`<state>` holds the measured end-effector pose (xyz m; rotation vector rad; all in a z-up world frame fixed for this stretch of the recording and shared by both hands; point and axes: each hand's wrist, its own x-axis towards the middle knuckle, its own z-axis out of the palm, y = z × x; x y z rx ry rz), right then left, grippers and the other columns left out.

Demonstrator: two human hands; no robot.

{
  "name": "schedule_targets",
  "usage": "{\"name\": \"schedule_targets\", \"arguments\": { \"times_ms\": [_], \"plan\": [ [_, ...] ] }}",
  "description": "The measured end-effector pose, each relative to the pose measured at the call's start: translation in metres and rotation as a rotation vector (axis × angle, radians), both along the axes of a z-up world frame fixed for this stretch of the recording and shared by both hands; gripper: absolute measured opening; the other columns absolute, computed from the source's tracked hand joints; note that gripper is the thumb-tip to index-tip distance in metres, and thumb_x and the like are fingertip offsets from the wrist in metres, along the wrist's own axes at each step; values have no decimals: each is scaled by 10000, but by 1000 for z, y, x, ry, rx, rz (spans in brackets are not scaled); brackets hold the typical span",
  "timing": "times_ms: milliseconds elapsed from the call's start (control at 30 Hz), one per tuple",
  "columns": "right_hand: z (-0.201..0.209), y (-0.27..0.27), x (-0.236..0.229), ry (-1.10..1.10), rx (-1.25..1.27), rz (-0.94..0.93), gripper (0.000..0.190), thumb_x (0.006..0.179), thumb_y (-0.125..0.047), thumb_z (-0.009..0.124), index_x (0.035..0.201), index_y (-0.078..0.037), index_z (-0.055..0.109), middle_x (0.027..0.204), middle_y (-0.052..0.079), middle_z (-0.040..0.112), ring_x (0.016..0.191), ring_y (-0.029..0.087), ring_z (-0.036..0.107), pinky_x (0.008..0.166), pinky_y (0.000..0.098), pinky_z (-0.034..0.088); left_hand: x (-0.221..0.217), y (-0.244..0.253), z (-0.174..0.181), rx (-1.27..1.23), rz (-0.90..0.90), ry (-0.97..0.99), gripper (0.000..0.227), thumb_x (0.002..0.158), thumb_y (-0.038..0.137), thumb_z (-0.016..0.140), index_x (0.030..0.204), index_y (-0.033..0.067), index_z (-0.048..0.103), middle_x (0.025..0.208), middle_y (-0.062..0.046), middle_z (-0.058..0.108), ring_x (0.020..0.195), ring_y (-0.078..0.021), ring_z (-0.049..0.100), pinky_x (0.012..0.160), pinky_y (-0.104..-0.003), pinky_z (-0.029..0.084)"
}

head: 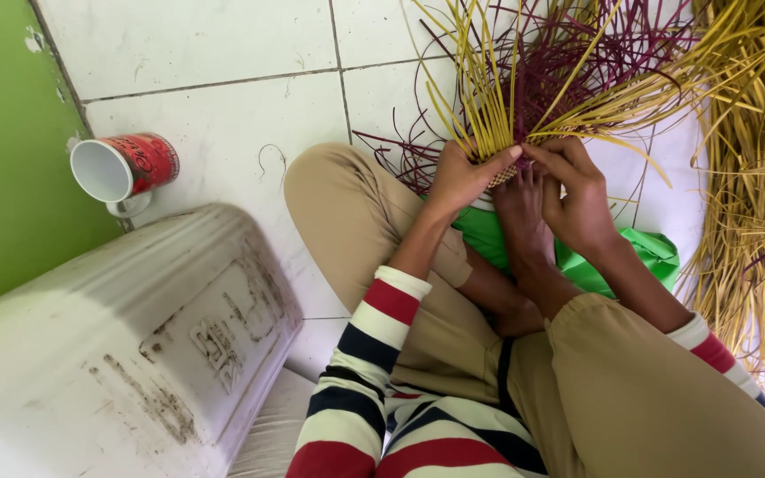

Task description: Weaving colored straw fibers together to create a patterned mat or object

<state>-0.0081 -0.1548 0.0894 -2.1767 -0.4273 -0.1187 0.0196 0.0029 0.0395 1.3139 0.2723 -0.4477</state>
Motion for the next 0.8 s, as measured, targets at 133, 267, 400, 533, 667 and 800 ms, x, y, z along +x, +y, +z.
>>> {"name": "schedule_targets", "arguments": {
  "times_ms": [133,267,400,533,667,800],
  "plan": [
    [-3,-4,-1,159,127,-79,290,914,210,514,1112,79,680,992,211,606,835,362,628,664,385,511,-2,-2,3,67,25,48,233,807,230,763,858,5,728,772,-139,715,728,-186,677,684,-354,553],
    [-3,-3,-1,189,142,-137,190,941,184,577,1065,88,683,949,211,630,781,329,643,602,342,513,-3,-5,-4,102,29,66,232,822,241,738,827,10,724,749,-130,710,710,-183,678,671,-354,547],
    [3,-1,5,96,57,-108,194,908,189,631,1046,73,704,931,183,612,737,303,615,589,324,503,-6,-8,-6,168,24,75,274,837,289,697,721,42,706,619,-77,662,581,-162,633,558,-316,507],
    [1,1,10,57,26,-72,166,896,176,669,1022,76,709,911,188,607,722,302,615,581,326,512,-4,-8,5,239,71,70,320,849,330,679,670,66,692,559,-57,634,512,-151,606,505,-283,478],
    [3,2,10,41,-13,-57,157,881,167,694,1014,84,703,895,191,600,718,316,619,586,335,523,2,-4,22,359,98,58,321,826,330,685,617,86,679,497,-57,600,468,-165,600,459,-291,442],
    [-7,0,-1,21,2,-99,50,925,63,738,964,52,710,867,157,603,699,298,611,590,326,518,2,-3,32,405,148,2,458,838,398,646,476,145,522,369,7,461,301,-94,431,332,-208,322]
  ]
}}
